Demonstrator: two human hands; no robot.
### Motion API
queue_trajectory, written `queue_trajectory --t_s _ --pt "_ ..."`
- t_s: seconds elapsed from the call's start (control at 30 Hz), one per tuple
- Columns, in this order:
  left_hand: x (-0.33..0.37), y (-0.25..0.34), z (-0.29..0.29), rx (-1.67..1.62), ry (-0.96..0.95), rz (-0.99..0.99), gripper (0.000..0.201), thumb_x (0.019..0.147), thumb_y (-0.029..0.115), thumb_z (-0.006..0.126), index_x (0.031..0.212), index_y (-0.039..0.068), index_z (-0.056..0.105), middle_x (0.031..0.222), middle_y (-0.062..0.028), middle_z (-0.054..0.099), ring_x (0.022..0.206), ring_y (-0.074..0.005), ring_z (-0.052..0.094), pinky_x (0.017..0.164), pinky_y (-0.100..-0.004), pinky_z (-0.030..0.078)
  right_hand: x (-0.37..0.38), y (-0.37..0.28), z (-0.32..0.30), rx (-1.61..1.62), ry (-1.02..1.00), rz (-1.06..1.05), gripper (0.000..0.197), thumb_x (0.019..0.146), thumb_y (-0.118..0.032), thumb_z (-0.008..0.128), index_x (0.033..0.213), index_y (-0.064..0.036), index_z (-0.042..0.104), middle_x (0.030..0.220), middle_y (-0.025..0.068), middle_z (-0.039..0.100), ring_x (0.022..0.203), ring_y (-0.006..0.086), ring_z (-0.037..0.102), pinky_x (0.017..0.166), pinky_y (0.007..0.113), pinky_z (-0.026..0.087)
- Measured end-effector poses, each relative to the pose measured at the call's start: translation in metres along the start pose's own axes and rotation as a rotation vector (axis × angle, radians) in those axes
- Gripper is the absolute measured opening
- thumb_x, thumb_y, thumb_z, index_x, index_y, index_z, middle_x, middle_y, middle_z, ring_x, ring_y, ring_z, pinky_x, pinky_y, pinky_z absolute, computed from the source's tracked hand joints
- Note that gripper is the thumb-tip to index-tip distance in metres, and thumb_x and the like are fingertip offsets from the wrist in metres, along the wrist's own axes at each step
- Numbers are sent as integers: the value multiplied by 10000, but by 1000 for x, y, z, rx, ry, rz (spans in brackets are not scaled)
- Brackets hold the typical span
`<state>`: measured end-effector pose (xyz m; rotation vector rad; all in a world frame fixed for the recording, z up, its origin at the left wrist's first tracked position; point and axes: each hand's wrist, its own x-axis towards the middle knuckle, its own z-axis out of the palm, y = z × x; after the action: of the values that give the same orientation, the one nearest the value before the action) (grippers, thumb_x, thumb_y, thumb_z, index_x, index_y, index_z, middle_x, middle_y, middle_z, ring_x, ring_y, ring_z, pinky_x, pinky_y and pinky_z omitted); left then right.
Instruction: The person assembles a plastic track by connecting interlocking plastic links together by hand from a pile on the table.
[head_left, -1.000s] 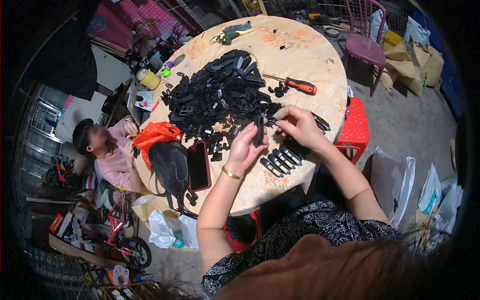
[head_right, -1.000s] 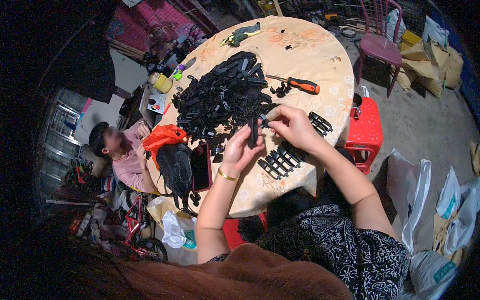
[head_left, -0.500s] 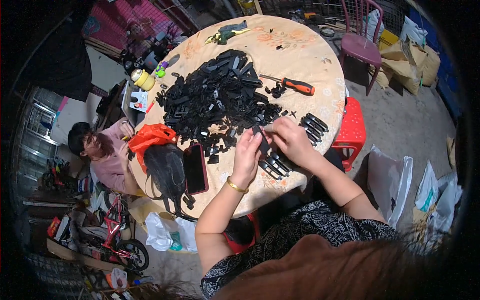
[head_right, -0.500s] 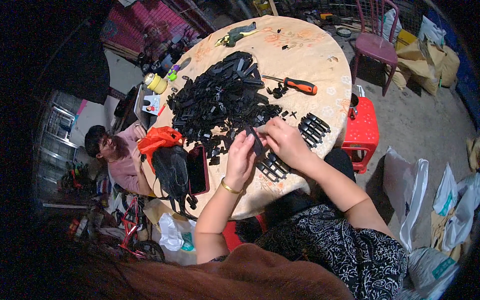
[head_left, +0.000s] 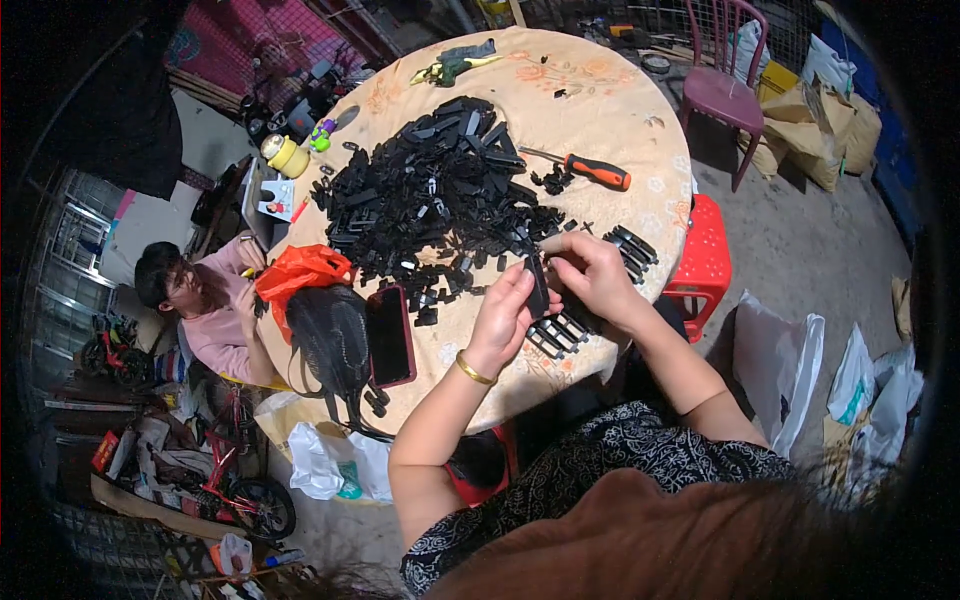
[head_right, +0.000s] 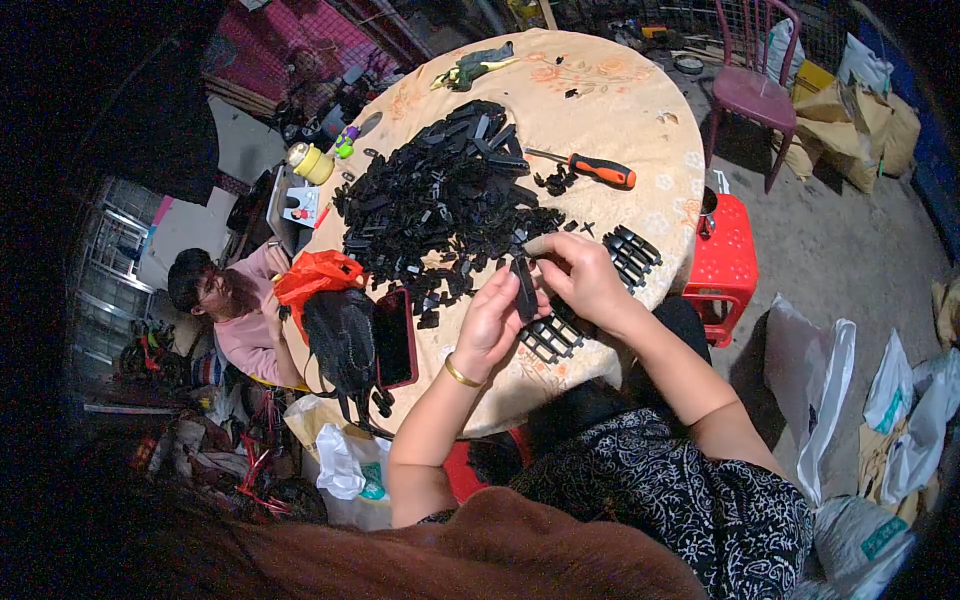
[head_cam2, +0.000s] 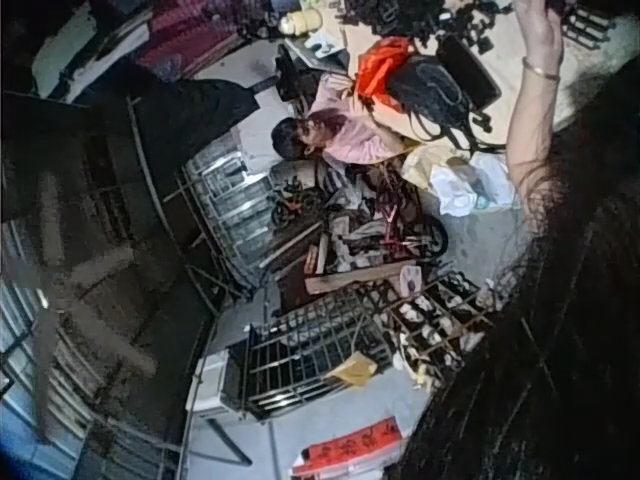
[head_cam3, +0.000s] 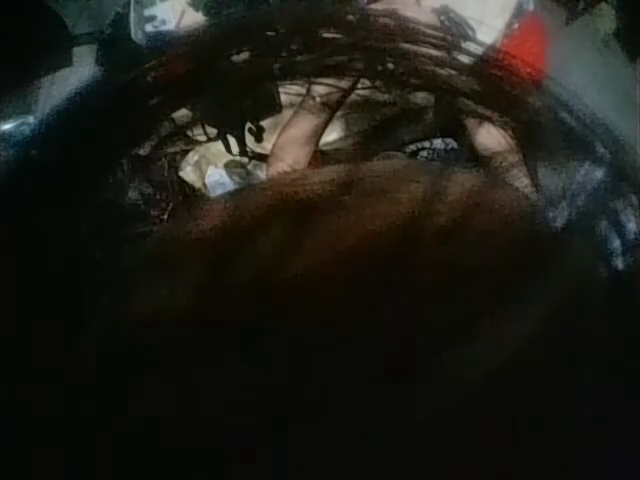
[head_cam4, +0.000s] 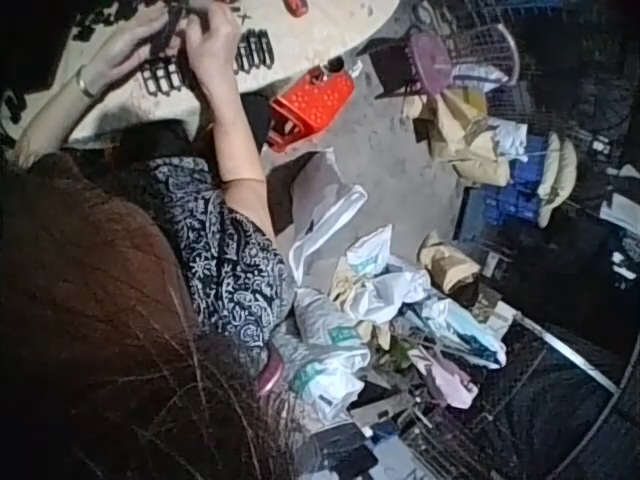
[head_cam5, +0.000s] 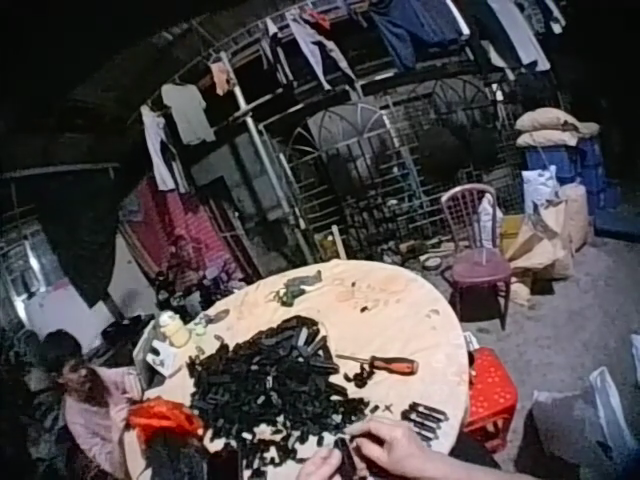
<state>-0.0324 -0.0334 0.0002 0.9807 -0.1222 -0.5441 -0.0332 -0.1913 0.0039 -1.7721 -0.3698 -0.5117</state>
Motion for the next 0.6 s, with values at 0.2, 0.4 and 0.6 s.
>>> queue_trajectory --t_s 0.2,0.4,0.6 --pt "-1 -2 1 44 1 5 250 906 173 427 1087 2 452 898 -90 566 753 -171 589 711 -324 517 -1 -5 1 -8 -1 58 132 693 -24 608 822 0 596 712 120 558 617 234 571 539 292 462" --pt "-1 -3 6 123 46 46 252 900 154 442 1088 -13 468 905 -77 569 750 -145 589 690 -286 521 -1 -10 1 -301 43 -305 123 663 -30 614 777 -11 573 729 117 539 655 272 555 567 324 460" --pt "-2 -10 3 170 66 99 245 904 138 431 1088 -17 476 907 -75 574 757 -140 592 681 -273 521 -3 -12 3 -463 -155 -379 137 651 -36 615 758 -5 536 773 116 515 695 286 525 631 340 449"
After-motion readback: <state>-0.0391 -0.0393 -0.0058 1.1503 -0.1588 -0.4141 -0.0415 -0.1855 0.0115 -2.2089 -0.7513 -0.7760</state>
